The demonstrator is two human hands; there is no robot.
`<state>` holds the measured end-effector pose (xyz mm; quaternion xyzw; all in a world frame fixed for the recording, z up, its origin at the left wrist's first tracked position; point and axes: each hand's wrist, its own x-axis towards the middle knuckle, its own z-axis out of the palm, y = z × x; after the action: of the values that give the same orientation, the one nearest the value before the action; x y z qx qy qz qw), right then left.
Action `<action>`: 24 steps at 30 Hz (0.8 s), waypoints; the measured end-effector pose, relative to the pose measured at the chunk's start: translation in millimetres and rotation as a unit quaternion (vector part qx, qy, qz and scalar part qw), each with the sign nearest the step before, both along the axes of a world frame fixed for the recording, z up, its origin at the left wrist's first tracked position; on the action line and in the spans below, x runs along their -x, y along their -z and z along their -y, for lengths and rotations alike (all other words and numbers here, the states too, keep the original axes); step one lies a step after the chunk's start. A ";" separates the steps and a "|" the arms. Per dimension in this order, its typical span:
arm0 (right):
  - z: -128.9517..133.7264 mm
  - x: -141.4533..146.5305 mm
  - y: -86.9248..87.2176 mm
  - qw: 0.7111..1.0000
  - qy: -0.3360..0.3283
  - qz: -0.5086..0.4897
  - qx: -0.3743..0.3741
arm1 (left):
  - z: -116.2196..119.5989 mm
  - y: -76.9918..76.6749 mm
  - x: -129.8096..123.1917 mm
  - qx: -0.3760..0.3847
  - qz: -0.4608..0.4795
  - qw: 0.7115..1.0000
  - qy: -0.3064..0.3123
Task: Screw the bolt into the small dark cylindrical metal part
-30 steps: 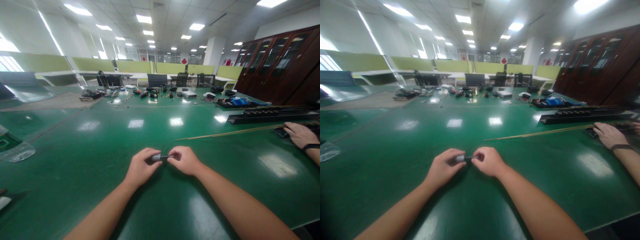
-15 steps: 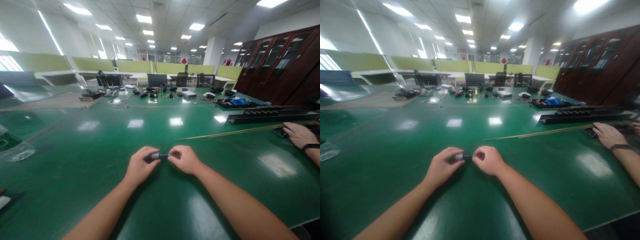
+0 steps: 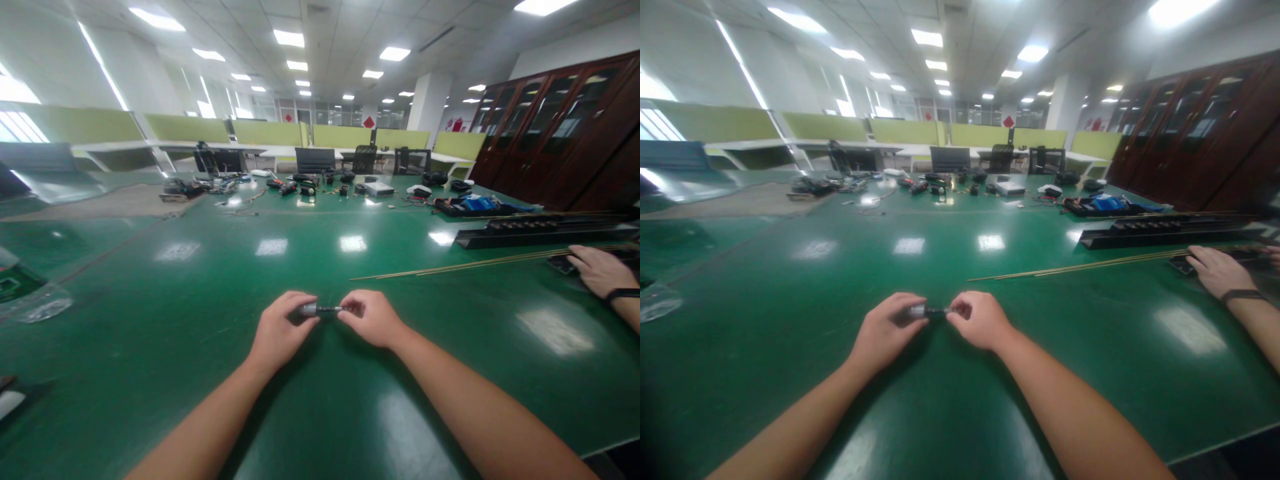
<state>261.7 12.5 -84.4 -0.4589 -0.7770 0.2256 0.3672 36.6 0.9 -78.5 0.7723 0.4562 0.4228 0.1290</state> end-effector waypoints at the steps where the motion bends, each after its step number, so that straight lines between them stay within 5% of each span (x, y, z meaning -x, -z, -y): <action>1: 0.2 0.1 -0.4 1.000 -0.001 0.001 0.000 | -0.2 0.2 0.0 -0.001 0.000 1.000 -0.001; 7: -0.4 0.7 0.0 0.999 0.019 -0.032 0.000 | -0.5 0.3 2.2 0.002 -0.002 1.000 -0.012; 13: -5.4 -1.1 4.9 0.984 0.053 -0.155 0.063 | -4.5 0.5 3.6 0.069 0.043 0.991 -0.109; 18: -2.2 2.8 5.5 0.995 0.031 -0.033 0.090 | -13.0 5.5 2.0 0.144 0.206 0.963 -0.093; 24: -1.1 4.7 5.3 0.995 0.006 0.043 0.088 | -5.8 -4.5 1.9 0.203 0.263 0.935 -0.121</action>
<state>257.0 13.5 -89.8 -0.5036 -0.7662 0.2711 0.2930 34.7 6.7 -74.0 0.5298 0.5723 0.5218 0.3458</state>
